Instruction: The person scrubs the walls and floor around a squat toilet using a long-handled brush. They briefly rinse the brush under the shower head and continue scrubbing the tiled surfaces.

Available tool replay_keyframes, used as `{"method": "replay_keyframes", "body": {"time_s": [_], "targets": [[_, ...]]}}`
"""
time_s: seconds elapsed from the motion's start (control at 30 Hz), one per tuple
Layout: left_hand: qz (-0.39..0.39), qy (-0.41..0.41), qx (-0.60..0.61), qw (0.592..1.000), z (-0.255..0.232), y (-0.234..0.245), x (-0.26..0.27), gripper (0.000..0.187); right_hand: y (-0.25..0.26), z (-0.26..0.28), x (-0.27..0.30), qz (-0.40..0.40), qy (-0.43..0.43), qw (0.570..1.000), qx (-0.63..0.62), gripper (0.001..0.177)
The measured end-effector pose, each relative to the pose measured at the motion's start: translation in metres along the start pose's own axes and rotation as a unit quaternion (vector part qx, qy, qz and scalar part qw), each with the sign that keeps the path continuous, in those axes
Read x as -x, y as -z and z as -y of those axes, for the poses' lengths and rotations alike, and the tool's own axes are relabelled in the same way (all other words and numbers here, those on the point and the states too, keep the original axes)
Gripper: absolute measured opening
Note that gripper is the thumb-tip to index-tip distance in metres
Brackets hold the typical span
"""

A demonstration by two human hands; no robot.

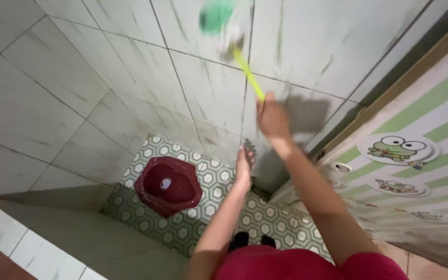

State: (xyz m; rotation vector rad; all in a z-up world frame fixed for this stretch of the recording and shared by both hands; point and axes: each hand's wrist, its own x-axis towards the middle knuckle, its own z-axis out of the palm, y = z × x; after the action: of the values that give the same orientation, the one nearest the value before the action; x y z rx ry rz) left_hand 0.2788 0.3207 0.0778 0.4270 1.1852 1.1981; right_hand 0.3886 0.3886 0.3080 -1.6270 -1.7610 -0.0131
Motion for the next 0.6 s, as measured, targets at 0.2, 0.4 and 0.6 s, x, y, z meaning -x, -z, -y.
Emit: {"method": "replay_keyframes", "body": {"time_s": [0.2,0.4,0.6], "targets": [[-0.020,0.064,0.015,0.998,0.004,0.043,0.000,0.042,-0.109,-0.102,0.150,0.324,-0.035,0.940,0.096,0.043],[-0.053,0.056,0.007,0.997,-0.007,0.057,-0.008,0.039,-0.072,-0.077,0.082,0.215,0.097,0.947,0.216,0.043],[0.009,0.024,0.020,0.999,0.004,0.030,-0.009,0.049,-0.045,-0.056,0.041,0.131,-0.052,0.987,0.079,0.039]]}}
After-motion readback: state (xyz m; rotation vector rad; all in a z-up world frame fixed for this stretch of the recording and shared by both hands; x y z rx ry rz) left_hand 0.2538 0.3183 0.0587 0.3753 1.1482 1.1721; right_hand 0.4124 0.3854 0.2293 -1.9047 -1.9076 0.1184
